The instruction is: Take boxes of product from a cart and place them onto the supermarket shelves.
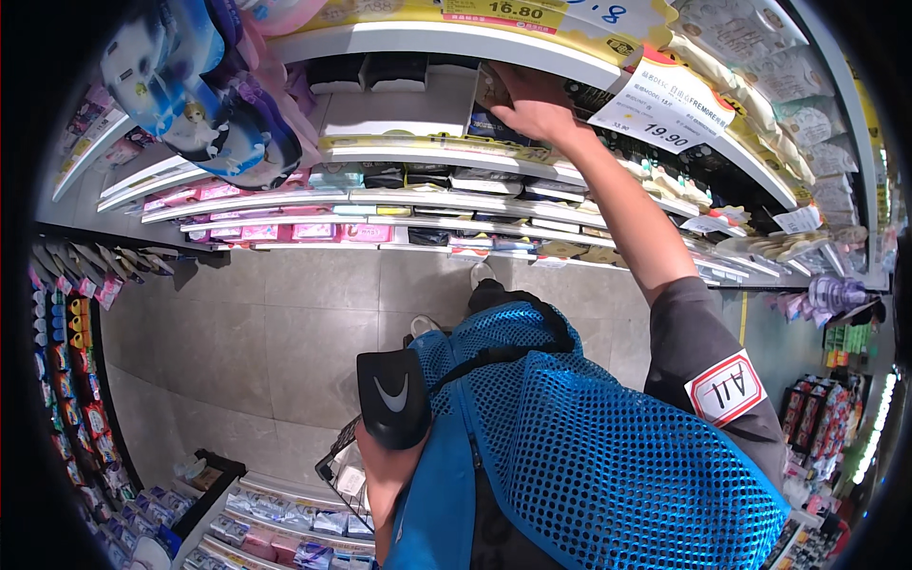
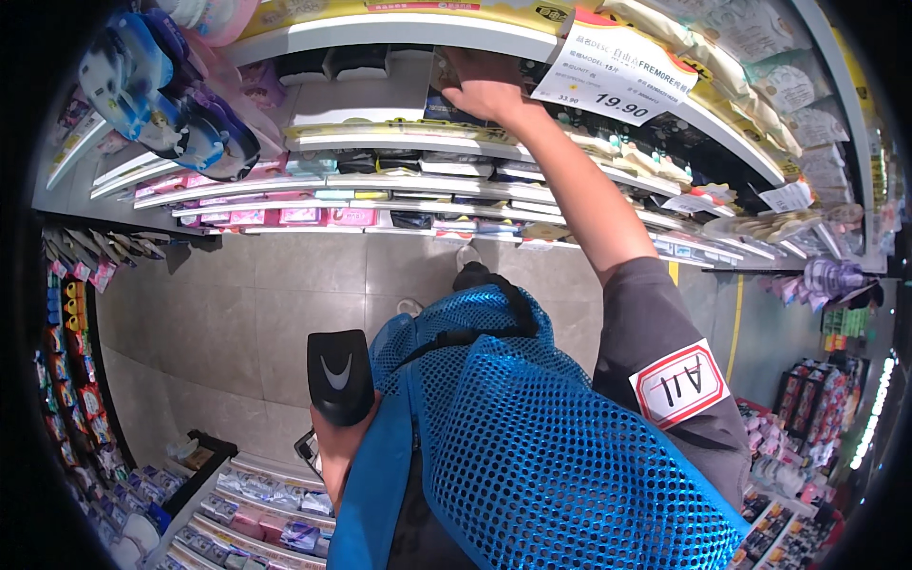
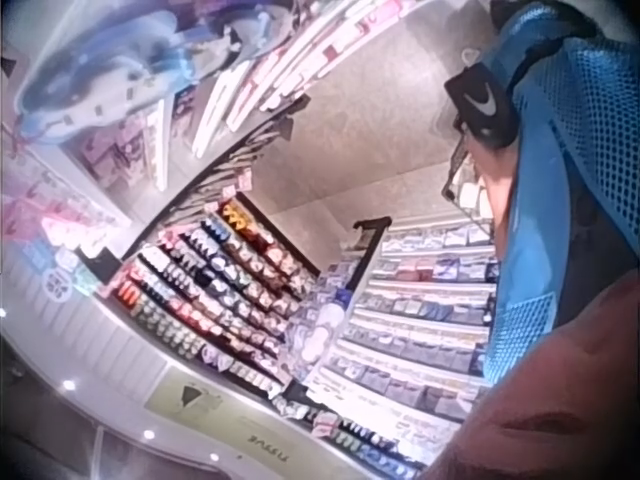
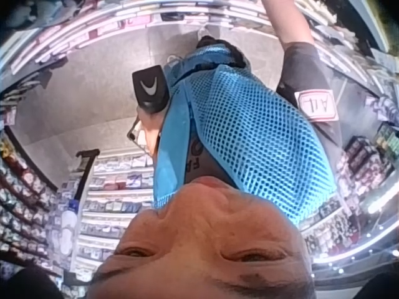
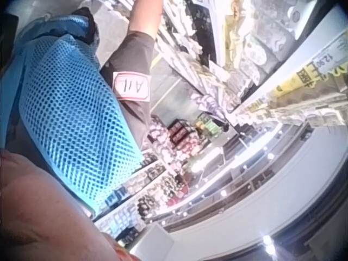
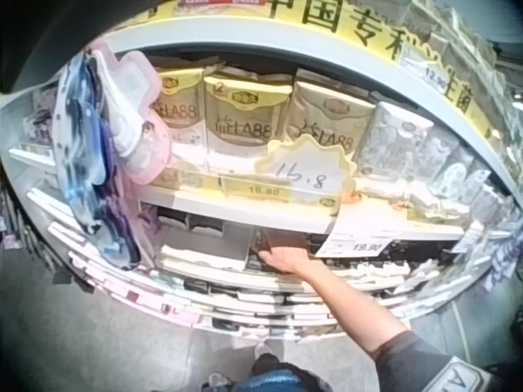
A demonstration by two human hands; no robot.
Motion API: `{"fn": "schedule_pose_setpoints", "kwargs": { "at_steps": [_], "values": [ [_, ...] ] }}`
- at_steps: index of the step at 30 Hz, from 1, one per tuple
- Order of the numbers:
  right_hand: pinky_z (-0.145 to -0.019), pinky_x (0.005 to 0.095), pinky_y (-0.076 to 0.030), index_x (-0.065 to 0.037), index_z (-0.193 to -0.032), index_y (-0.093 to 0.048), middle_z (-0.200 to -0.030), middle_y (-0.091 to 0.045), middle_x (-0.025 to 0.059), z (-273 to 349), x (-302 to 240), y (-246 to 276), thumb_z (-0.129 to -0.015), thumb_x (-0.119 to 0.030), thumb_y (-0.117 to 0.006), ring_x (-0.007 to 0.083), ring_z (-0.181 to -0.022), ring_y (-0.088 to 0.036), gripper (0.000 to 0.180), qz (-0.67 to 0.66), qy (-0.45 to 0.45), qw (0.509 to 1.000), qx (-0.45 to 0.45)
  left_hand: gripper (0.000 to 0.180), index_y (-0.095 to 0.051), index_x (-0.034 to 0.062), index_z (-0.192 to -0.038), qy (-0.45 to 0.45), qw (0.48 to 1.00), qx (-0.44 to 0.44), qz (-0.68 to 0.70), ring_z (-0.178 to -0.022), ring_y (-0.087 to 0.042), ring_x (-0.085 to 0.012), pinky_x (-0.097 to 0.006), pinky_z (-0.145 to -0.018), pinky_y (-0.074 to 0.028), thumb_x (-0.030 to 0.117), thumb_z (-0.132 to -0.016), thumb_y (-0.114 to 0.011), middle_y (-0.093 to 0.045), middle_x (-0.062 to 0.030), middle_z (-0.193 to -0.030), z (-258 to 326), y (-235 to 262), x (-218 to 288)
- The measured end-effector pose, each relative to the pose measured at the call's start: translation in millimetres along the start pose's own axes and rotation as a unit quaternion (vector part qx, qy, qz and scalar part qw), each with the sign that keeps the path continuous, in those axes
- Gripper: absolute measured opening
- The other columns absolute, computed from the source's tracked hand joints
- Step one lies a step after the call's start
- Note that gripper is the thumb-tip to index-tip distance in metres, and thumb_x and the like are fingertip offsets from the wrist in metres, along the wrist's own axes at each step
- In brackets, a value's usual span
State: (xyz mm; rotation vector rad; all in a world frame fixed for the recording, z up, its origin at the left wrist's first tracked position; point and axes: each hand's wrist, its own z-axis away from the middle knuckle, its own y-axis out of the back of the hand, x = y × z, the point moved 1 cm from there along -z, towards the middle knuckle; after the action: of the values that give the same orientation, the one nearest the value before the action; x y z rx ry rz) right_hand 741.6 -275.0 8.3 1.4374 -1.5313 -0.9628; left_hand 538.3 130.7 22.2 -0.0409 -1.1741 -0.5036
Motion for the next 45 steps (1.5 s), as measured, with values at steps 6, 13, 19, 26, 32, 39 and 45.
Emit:
{"fn": "schedule_pose_setpoints", "kwargs": {
  "at_steps": [6, 13, 19, 26, 32, 39, 45],
  "values": [
    [-0.088, 0.0439, -0.043, -0.010, -0.115, -0.053, -0.110, -0.056, 0.0188, -28, 2, 4, -0.076, -0.031, -0.060, 0.0352, -0.102, -0.054, 0.045, -0.046, -0.025, 0.992, -0.113, 0.039, -0.061, -0.0007, -0.103, 0.008, 1.000, 0.007, -0.021, -0.083, -0.065, -0.0178, -0.029, -0.077, -0.049, 0.006, -0.066, -0.074, -0.068, -0.0115, -0.089, 1, 0, -1],
    [-0.080, 0.0430, -0.045, -0.004, -0.098, -0.056, -0.094, -0.059, 0.0177, -35, -2, 2, -0.077, -0.038, -0.057, 0.0331, -0.089, -0.057, 0.040, -0.094, -0.030, 0.990, -0.105, 0.034, -0.064, -0.0002, -0.098, 0.000, 1.000, 0.017, -0.002, -0.078, -0.065, -0.0180, -0.031, -0.075, -0.050, 0.008, -0.067, -0.076, -0.068, -0.0108, -0.086, 0, -1, -7],
    [-0.079, 0.0421, -0.045, -0.003, -0.094, -0.056, -0.092, -0.059, 0.0171, -38, 4, -1, -0.076, -0.043, -0.059, 0.0317, -0.087, -0.058, 0.044, -0.086, -0.019, 0.984, -0.154, 0.035, -0.064, -0.0010, -0.099, -0.014, 1.000, 0.019, -0.011, -0.080, -0.065, -0.0174, -0.031, -0.076, -0.050, 0.008, -0.068, -0.076, -0.068, -0.0112, -0.087, -2, -2, -4],
    [-0.086, 0.0422, -0.044, -0.004, -0.107, -0.055, -0.104, -0.058, 0.0162, -34, -7, 24, -0.073, -0.051, -0.062, 0.0312, -0.098, -0.056, 0.059, -0.167, -0.019, 0.963, -0.212, 0.037, -0.063, -0.0015, -0.100, -0.021, 1.000, 0.017, -0.011, -0.081, -0.065, -0.0180, -0.031, -0.076, -0.050, 0.007, -0.067, -0.076, -0.068, -0.0122, -0.088, -4, -3, -9],
    [-0.102, 0.0419, -0.038, -0.006, -0.128, -0.045, -0.124, -0.051, 0.0176, -35, 14, 18, -0.059, -0.053, -0.073, 0.0348, -0.117, -0.048, 0.088, -0.007, 0.040, 0.975, -0.220, 0.035, -0.063, -0.0017, -0.100, -0.032, 0.999, -0.010, 0.013, -0.081, -0.065, -0.0179, -0.030, -0.076, -0.049, 0.005, -0.068, -0.074, -0.068, -0.0118, -0.088, -9, -4, 1],
    [-0.101, 0.0408, -0.038, -0.010, -0.128, -0.045, -0.124, -0.052, 0.0146, -38, -3, 42, -0.054, -0.043, -0.083, 0.0317, -0.117, -0.048, 0.089, -0.038, 0.056, 0.976, -0.207, 0.035, -0.062, -0.0019, -0.100, -0.007, 0.999, 0.006, 0.038, -0.082, -0.064, -0.0164, -0.030, -0.076, -0.049, 0.004, -0.068, -0.074, -0.068, -0.0111, -0.089, -10, -4, -2],
    [-0.102, 0.0386, -0.037, -0.012, -0.129, -0.045, -0.125, -0.050, 0.0137, -32, -8, 36, -0.058, -0.027, -0.084, 0.0306, -0.119, -0.046, 0.082, -0.092, 0.050, 0.978, -0.181, 0.036, -0.061, -0.0014, -0.101, -0.008, 0.999, 0.000, 0.050, -0.083, -0.064, -0.0161, -0.029, -0.076, -0.049, 0.003, -0.068, -0.073, -0.067, -0.0111, -0.091, -12, 1, -12]
  ]
}}
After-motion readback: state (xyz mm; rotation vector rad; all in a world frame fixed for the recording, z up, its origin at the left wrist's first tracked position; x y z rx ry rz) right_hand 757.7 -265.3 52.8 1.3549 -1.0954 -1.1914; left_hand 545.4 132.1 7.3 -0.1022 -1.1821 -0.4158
